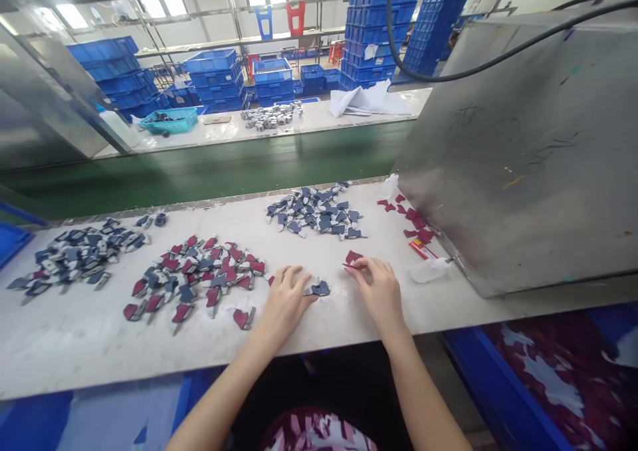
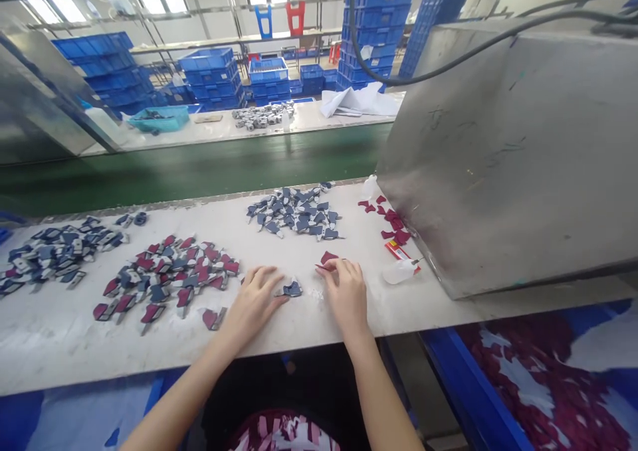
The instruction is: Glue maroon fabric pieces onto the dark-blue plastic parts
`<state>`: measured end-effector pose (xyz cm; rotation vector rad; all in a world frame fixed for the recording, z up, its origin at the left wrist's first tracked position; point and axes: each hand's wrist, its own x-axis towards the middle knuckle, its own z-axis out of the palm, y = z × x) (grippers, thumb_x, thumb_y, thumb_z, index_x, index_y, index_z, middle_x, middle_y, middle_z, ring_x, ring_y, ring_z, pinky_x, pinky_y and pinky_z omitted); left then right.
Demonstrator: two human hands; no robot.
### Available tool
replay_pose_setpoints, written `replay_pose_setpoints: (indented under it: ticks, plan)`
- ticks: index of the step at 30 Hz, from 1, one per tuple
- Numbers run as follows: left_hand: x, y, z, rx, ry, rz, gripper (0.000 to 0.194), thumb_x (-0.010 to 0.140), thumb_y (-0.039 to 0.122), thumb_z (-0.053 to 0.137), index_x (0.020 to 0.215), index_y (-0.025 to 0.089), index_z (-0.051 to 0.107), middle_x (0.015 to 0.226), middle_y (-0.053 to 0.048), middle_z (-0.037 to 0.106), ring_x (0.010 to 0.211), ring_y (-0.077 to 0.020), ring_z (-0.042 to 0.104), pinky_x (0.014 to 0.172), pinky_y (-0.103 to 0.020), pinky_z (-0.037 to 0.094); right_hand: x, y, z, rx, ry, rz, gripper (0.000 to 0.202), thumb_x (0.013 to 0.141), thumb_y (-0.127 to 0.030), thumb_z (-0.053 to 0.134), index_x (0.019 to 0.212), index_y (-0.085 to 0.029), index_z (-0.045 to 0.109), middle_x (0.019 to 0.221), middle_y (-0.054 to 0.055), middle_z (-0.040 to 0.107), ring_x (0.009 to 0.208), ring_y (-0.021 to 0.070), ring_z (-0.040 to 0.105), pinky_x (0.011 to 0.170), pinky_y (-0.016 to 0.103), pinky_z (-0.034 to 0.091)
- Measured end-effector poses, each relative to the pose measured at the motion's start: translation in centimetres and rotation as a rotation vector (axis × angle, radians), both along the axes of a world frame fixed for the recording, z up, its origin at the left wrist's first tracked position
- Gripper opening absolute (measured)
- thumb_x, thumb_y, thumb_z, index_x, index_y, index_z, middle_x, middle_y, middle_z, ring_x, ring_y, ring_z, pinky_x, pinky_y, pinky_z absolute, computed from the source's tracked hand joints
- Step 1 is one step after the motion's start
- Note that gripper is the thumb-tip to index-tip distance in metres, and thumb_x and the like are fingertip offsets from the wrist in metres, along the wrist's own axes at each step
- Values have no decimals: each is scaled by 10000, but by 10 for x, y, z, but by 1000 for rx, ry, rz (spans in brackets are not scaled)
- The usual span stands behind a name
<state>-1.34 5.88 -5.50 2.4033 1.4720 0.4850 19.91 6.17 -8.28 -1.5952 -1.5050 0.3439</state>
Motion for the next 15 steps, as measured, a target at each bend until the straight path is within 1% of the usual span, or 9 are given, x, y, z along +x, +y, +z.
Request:
replay_pose_setpoints:
  ticks: [2, 4, 5, 7, 9, 11, 13, 15]
  plan:
    - [7, 0, -9, 40, -37, 44, 214, 874, 160, 690, 1083, 192, 660, 1355, -154, 574, 1359, -359, 446, 1077, -552, 450, -9, -9, 3, -51, 185, -71, 360, 871, -560, 635, 801, -215, 705, 802, 52, 705, 750, 220, 607, 709, 362, 499]
    - [10, -1, -16, 45, -112, 58, 152, 901, 130, 634, 1035, 196, 661, 1331, -136, 606, 1398, -353, 417, 1086, -559, 448, -20, -19, 5, -123, 384, -85, 370, 801, -572, 705, 794, -203, 732, 764, 43, 718, 656, 188, 610, 635, 324, 499]
    - [11, -2, -17, 35, -157, 61, 146, 917, 129, 608, 1038, 196, 654, 1290, -128, 640, 1388, -344, 441, 1079, -555, 458, -26, -22, 6, -154, 474, -85, 369, 769, -565, 737, 787, -196, 741, 743, 42, 723, 616, 176, 606, 598, 308, 493]
    - [11, -6, -19, -15, -256, 68, 170, 944, 150, 568, 1092, 199, 634, 1196, -112, 700, 1279, -315, 571, 1028, -517, 515, -36, -29, 8, -185, 606, -76, 354, 721, -537, 784, 766, -187, 756, 718, 44, 732, 591, 167, 611, 564, 290, 490]
    - [10, -11, -18, -102, -365, 80, 190, 961, 193, 551, 1137, 205, 622, 1097, -92, 742, 1053, -267, 708, 916, -442, 590, -43, -34, 11, -190, 658, -64, 327, 700, -507, 807, 756, -188, 768, 717, 46, 737, 596, 165, 619, 560, 281, 492]
    - [10, -17, -16, -188, -475, 98, 193, 962, 239, 559, 1137, 198, 631, 1031, -85, 760, 880, -230, 752, 814, -376, 629, -48, -37, 14, -182, 650, -37, 295, 709, -481, 810, 765, -193, 777, 751, 52, 746, 633, 171, 635, 575, 280, 495]
    - [10, -21, -12, -233, -575, 119, 194, 948, 275, 587, 1107, 186, 654, 1015, -87, 766, 856, -223, 761, 794, -350, 641, -49, -39, 17, -158, 614, -14, 284, 732, -474, 798, 778, -195, 782, 779, 61, 747, 665, 178, 642, 582, 282, 494]
    - [11, -24, -9, -253, -645, 140, 202, 930, 297, 613, 1088, 185, 673, 1021, -86, 769, 887, -227, 763, 816, -346, 644, -49, -40, 20, -133, 581, 0, 279, 756, -472, 782, 787, -194, 782, 785, 64, 739, 691, 183, 645, 593, 284, 496]
